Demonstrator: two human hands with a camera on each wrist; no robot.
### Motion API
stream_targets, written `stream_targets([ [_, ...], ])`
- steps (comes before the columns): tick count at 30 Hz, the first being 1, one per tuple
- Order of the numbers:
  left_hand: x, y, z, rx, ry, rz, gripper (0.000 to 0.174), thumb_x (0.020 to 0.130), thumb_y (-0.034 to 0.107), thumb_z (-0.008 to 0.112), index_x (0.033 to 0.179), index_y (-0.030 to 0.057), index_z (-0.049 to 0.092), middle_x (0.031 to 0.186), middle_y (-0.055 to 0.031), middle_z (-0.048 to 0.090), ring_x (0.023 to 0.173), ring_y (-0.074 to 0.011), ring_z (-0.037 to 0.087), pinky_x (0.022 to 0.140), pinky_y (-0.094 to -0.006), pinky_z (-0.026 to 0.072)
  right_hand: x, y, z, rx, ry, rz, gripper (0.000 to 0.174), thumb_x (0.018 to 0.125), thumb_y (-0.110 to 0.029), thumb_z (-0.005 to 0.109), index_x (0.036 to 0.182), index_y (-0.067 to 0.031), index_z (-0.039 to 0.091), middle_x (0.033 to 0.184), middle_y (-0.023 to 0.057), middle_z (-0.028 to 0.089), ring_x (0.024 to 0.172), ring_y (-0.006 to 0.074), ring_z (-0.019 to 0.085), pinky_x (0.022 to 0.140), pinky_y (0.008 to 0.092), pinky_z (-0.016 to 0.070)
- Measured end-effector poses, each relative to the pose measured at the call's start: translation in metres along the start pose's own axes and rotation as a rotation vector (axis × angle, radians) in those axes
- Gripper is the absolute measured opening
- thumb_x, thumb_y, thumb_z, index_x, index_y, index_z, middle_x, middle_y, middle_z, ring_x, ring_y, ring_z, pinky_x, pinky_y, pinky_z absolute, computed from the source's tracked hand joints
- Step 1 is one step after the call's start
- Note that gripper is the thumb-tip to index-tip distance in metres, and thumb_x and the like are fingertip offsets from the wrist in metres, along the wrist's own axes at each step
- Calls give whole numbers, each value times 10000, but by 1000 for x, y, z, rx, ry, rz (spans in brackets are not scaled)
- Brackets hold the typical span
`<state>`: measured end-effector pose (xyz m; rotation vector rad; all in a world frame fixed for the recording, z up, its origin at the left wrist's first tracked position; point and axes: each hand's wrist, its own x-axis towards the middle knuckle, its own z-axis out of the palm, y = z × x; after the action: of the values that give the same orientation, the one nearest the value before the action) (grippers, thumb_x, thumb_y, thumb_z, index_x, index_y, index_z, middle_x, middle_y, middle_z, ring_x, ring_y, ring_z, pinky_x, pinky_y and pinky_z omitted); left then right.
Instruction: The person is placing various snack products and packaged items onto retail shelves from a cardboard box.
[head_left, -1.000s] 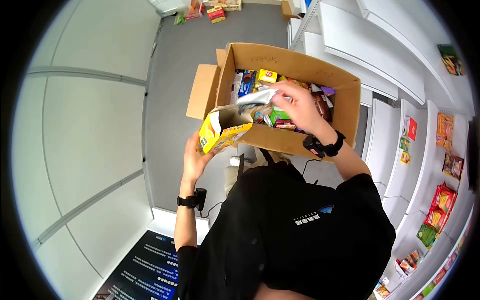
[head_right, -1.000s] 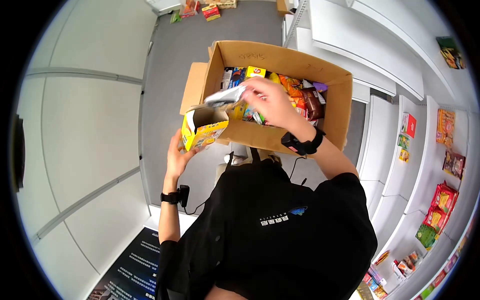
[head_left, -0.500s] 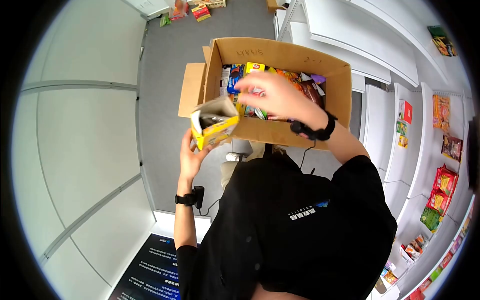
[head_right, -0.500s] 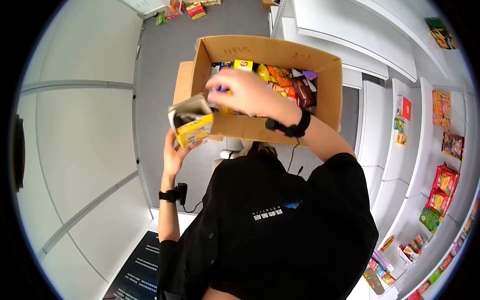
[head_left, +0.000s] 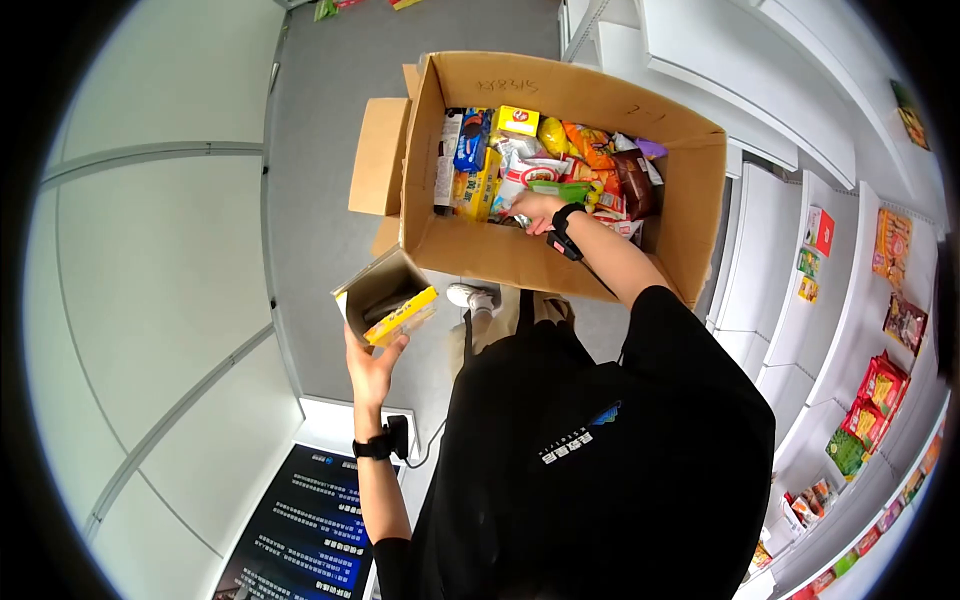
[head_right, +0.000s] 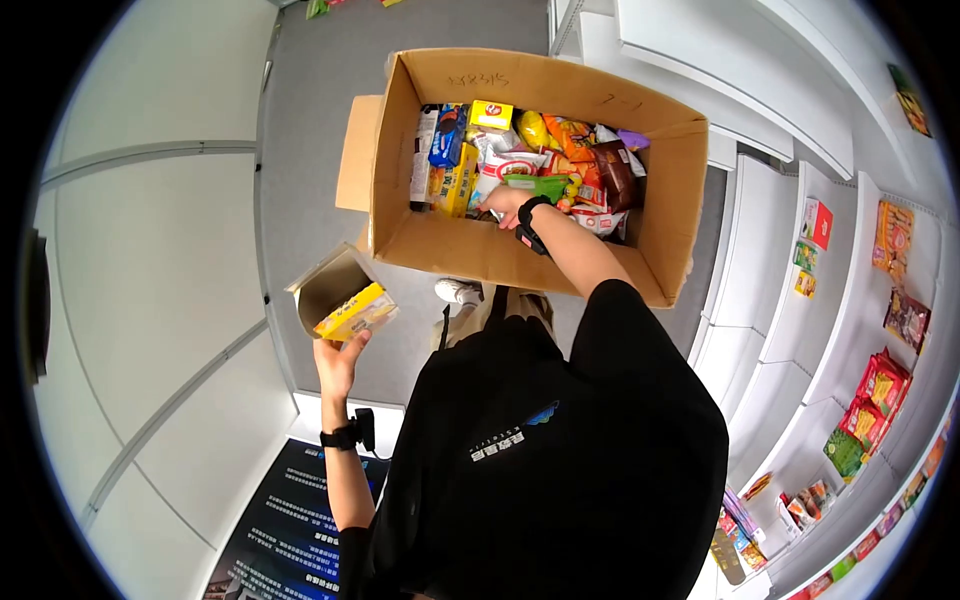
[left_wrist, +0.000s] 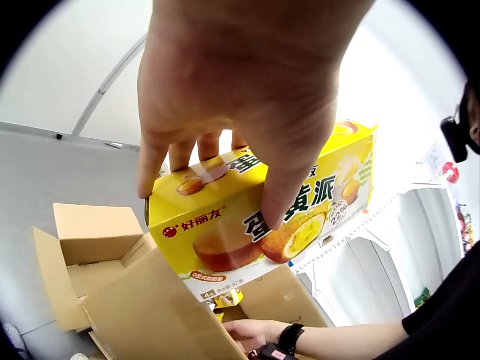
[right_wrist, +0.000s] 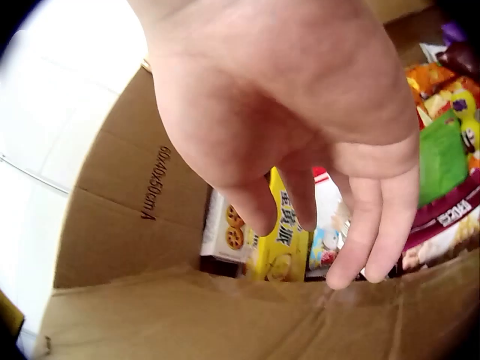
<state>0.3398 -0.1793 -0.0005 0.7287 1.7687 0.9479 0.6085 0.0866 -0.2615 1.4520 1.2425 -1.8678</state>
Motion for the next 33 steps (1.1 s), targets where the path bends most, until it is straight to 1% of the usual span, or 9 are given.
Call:
stream_targets([
  [3,-5,-7,-5,-35,40,-43,612,740,-29,719,1278,22,431,1199,-114,556,1106,-211,536,961,-351,425,10,-1,8,22,30,72,604,834,-359,625,1320,-67,416,1262,125,519,778,236,647,610,380,518],
  [9,-10,5,0,-20,31,-84,467,787,3,696,1203,-36,487,1151,-122,592,1044,-194,570,905,-308,448,29,13,4,99,79,71,540,829,-306,632,1292,-109,437,1135,77,561,686,188,603,564,360,500],
  [13,4,-8,8,11,3,-39,479,790,11,699,1211,-37,475,1148,-121,594,1045,-193,569,909,-309,447,27,8,-31,82,85,-5,308,871,-302,564,1015,-30,557,820,71,587,672,181,578,561,338,502],
  [16,1,-7,8,-27,8,-88,537,744,-21,719,1224,19,482,1150,-95,587,1080,-198,546,939,-342,433,20,3,-41,215,53,-157,301,872,-310,554,956,-21,555,747,65,555,649,178,557,562,332,500],
  [22,-7,-13,1,31,-5,-74,635,742,-14,715,1299,36,416,1236,-107,529,1135,-207,516,977,-373,421,-58,-25,-56,241,194,-446,434,927,-368,526,1207,-36,542,1049,23,556,859,126,532,731,298,498],
  [24,-6,1,5,119,14,-11,651,745,-7,712,1315,32,401,1262,-117,504,1164,-220,497,994,-393,413,-108,-44,-52,281,109,-593,407,961,-338,491,1244,-47,527,1079,23,547,883,119,525,809,274,470],
  [27,7,1,9,250,-15,64,705,735,26,733,1343,24,375,1301,-135,466,1212,-246,464,1026,-431,385,-198,-57,-40,244,78,-931,357,983,-286,463,1237,-49,545,1133,27,526,918,115,516,867,249,431],
  [29,14,-2,21,251,-49,69,745,719,46,757,1355,26,368,1315,-138,455,1227,-249,452,1033,-441,377,-255,-56,-28,272,51,-971,330,996,-231,421,1165,-4,591,1257,64,485,1100,144,496,944,291,409],
  [33,18,7,23,325,-76,104,739,723,49,752,1355,27,372,1332,-150,445,1235,-277,449,1030,-448,381,-319,-71,0,104,21,-1202,307,988,-185,434,1177,-1,592,1208,67,509,1082,156,497,944,275,391],
])
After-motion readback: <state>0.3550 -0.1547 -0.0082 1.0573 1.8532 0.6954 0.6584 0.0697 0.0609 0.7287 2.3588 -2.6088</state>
